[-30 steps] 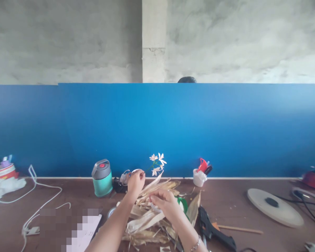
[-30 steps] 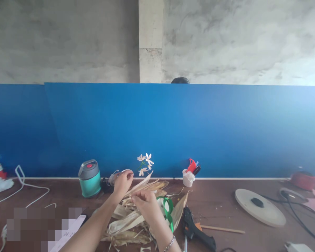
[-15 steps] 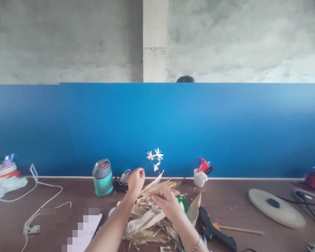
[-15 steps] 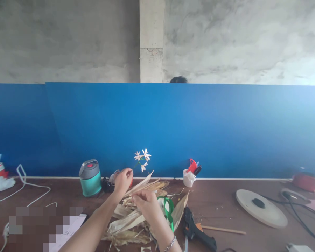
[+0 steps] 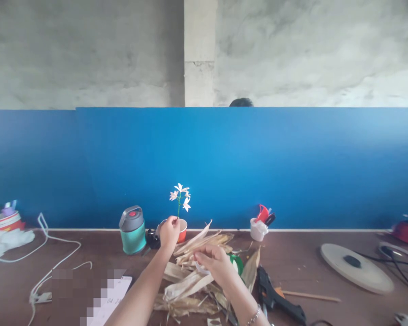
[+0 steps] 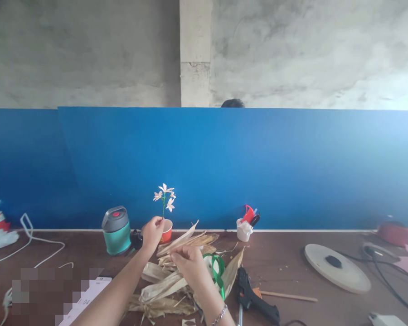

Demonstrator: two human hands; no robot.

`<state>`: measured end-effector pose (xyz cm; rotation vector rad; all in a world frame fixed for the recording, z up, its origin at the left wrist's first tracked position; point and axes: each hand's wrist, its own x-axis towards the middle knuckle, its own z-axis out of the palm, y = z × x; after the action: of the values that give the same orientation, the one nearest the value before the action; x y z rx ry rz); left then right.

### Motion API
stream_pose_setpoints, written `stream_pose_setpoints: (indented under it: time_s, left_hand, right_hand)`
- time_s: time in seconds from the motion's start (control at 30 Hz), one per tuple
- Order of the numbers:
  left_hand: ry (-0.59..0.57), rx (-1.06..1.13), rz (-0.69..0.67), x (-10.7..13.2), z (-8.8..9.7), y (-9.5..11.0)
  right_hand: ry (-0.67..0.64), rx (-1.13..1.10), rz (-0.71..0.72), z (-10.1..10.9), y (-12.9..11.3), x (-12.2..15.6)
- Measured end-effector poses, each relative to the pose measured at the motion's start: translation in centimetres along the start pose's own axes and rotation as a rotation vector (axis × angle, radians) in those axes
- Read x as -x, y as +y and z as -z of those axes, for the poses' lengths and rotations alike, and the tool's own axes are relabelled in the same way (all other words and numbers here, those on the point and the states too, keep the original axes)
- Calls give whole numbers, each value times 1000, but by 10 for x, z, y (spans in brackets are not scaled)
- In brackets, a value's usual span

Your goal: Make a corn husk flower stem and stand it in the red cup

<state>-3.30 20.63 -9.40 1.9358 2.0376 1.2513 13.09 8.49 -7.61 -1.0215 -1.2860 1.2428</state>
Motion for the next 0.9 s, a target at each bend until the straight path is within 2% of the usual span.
stream_pose_setpoints:
  time_s: [0.23, 0.47, 0.9]
  left_hand:
    - [8, -61, 20, -1, 2, -1]
    - [-33, -117, -4, -2, 5, 4]
    - [-37, -103, -15, -4, 3, 2]
  right_hand:
    - [2, 1, -3, 0, 2, -1]
    - [12, 4, 5, 0, 4, -1]
    - [8, -15, -11, 0, 3, -1]
